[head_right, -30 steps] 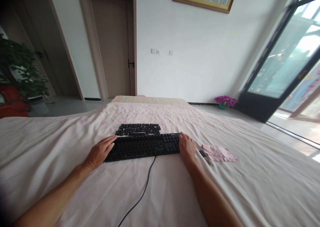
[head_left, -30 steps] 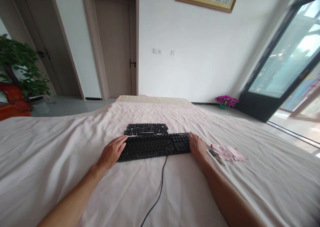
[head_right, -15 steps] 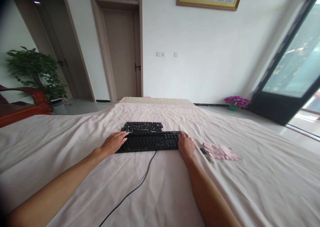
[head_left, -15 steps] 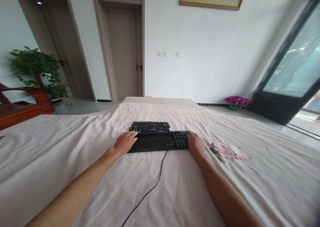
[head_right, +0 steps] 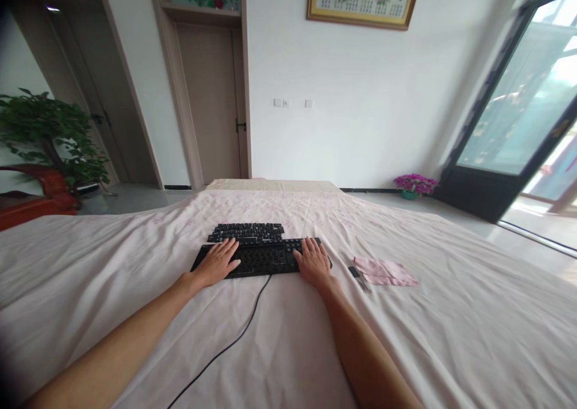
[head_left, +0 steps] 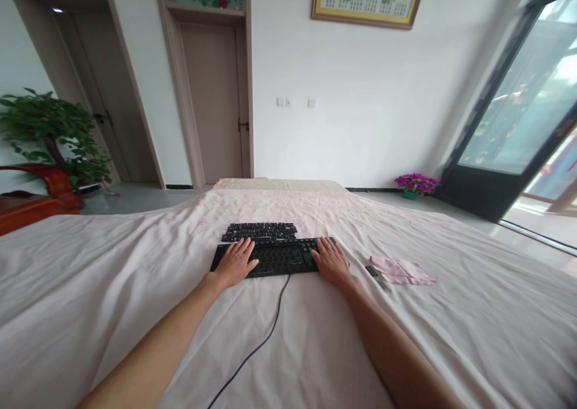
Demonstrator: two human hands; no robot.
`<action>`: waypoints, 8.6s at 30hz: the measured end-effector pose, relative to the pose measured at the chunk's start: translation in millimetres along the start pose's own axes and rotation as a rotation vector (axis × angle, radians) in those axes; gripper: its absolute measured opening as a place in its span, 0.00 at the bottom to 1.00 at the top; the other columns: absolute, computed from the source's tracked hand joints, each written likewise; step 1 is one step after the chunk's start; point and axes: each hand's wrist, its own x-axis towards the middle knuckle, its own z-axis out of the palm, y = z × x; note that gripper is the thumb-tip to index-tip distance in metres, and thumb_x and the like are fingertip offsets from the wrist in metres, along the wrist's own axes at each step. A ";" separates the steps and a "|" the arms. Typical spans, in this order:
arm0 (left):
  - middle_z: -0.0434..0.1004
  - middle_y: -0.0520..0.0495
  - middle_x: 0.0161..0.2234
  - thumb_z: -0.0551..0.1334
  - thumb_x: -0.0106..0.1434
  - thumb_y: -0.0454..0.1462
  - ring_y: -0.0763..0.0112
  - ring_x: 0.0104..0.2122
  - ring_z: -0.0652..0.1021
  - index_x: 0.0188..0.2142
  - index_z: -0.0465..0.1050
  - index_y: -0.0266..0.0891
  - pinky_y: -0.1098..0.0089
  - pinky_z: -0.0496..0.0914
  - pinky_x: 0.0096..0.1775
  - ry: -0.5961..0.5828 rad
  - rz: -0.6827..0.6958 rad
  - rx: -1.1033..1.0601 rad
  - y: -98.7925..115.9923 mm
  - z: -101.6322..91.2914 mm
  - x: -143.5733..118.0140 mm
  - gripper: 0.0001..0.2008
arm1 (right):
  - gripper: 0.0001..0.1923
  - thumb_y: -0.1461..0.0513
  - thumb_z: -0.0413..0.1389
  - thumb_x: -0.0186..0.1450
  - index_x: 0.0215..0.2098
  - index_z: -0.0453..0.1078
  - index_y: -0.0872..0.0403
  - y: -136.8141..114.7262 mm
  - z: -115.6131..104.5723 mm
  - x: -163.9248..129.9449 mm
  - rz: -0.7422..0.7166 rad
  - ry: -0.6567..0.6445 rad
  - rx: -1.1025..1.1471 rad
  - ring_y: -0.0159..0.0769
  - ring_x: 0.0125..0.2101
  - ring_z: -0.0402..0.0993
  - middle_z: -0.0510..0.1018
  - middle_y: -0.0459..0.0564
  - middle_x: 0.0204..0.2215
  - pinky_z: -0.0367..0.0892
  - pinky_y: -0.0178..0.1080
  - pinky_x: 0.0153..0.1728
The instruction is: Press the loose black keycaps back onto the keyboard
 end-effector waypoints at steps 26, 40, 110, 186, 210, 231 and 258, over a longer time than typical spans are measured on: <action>0.58 0.39 0.64 0.44 0.68 0.49 0.61 0.61 0.64 0.66 0.48 0.34 0.60 0.60 0.60 0.178 -0.190 -0.206 -64.7 0.3 -62.2 0.32 | 0.29 0.49 0.35 0.71 0.65 0.54 0.51 40.9 -11.1 5.9 0.315 -0.065 0.158 0.44 0.56 0.63 0.67 0.56 0.58 0.53 0.46 0.55; 0.68 0.42 0.58 0.45 0.67 0.49 0.63 0.57 0.70 0.62 0.59 0.36 0.64 0.60 0.59 0.164 -0.297 -0.230 -58.4 -7.5 -57.7 0.29 | 0.28 0.50 0.38 0.70 0.63 0.57 0.53 38.6 -5.4 9.5 0.356 -0.063 0.173 0.47 0.54 0.65 0.71 0.59 0.54 0.56 0.46 0.52; 0.67 0.40 0.58 0.52 0.64 0.43 0.57 0.57 0.69 0.62 0.57 0.44 0.54 0.63 0.58 0.262 -0.302 -0.513 -78.8 5.0 -56.5 0.27 | 0.16 0.58 0.48 0.66 0.44 0.77 0.46 -167.9 -53.9 120.5 -0.466 0.079 0.334 0.39 0.50 0.67 0.78 0.45 0.46 0.59 0.39 0.54; 0.76 0.47 0.50 0.52 0.62 0.30 0.67 0.51 0.73 0.49 0.74 0.43 0.66 0.62 0.56 0.213 -0.419 -0.552 -87.0 -25.7 -49.3 0.19 | 0.09 0.63 0.53 0.68 0.32 0.74 0.51 -272.1 -5.7 75.4 -0.767 0.237 0.275 0.36 0.39 0.68 0.79 0.47 0.33 0.57 0.39 0.44; 0.75 0.47 0.51 0.54 0.60 0.29 0.65 0.52 0.72 0.50 0.74 0.43 0.64 0.60 0.57 0.176 -0.448 -0.579 -86.8 -27.8 -49.0 0.20 | 0.07 0.62 0.53 0.68 0.36 0.74 0.50 -271.3 -5.6 72.9 -0.783 0.249 0.216 0.36 0.37 0.66 0.78 0.47 0.32 0.55 0.39 0.41; 0.75 0.47 0.51 0.53 0.60 0.28 0.65 0.52 0.73 0.50 0.74 0.42 0.66 0.61 0.57 0.210 -0.425 -0.558 -87.6 -26.3 -50.5 0.21 | 0.09 0.61 0.53 0.68 0.32 0.74 0.49 -270.5 -4.0 74.1 -0.708 0.255 0.288 0.35 0.37 0.67 0.79 0.45 0.32 0.53 0.39 0.39; 0.75 0.46 0.51 0.54 0.61 0.30 0.66 0.51 0.73 0.49 0.74 0.42 0.66 0.62 0.56 0.228 -0.402 -0.532 -89.2 -19.6 -50.5 0.19 | 0.07 0.62 0.56 0.66 0.30 0.73 0.51 -271.6 -8.3 72.2 -0.705 0.252 0.281 0.36 0.36 0.66 0.77 0.46 0.28 0.54 0.39 0.38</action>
